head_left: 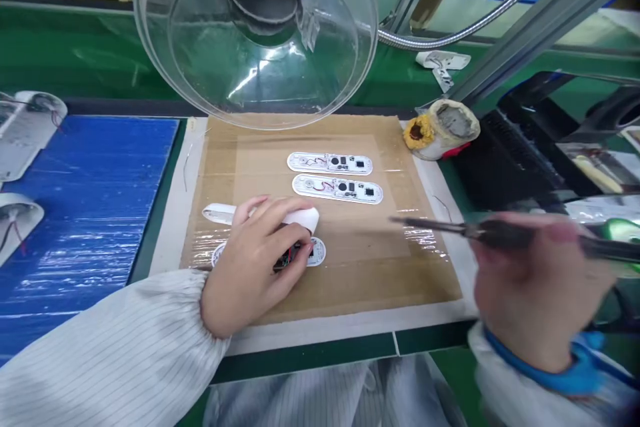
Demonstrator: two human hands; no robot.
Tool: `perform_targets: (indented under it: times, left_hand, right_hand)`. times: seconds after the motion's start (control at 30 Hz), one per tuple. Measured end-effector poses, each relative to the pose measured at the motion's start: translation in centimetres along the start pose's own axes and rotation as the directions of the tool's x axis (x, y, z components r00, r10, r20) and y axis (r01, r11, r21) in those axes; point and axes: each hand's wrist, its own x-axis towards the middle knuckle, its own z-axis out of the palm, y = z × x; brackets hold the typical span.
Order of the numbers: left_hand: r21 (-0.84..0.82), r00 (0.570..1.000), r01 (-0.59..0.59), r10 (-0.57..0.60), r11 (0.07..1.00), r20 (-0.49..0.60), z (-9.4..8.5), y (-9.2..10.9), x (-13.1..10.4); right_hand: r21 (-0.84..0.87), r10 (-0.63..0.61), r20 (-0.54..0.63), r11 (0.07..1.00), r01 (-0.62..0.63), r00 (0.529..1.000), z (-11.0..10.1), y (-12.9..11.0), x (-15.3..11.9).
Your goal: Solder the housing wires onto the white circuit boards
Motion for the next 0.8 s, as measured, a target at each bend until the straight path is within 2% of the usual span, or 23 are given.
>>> perform_targets:
  times: [0.07, 0.17, 0.4, 0.8]
  left_hand:
    - [0.0, 1.0, 0.0, 0.0, 1.0, 0.002, 0.0, 0.0, 0.1]
    - [0.015, 1.0, 0.0, 0.0, 1.0, 0.011, 0.0, 0.0, 0.2]
    - [0.035, 1.0, -0.002, 0.001, 0.999, 0.017, -0.1, 0.0, 0.3]
    - [0.077, 1.0, -0.015, 0.014, 0.997, 0.012, 0.0, 0.0, 0.3]
  right_hand:
    - [0.101, 0.067, 0.036, 0.992, -0.07, 0.997, 2.1, -0.2, -1.1]
    - [0.062, 0.055, 0.153, 0.996, -0.065, 0.987, 3.6, -0.4, -2.2]
    - [0.0, -0.013, 0.326, 1.0, 0.014, 0.945, 3.3, -0.3, -2.8]
    - [-0.007, -0.019, 0.376, 1.0, 0.023, 0.926, 3.3, -0.4, -2.7]
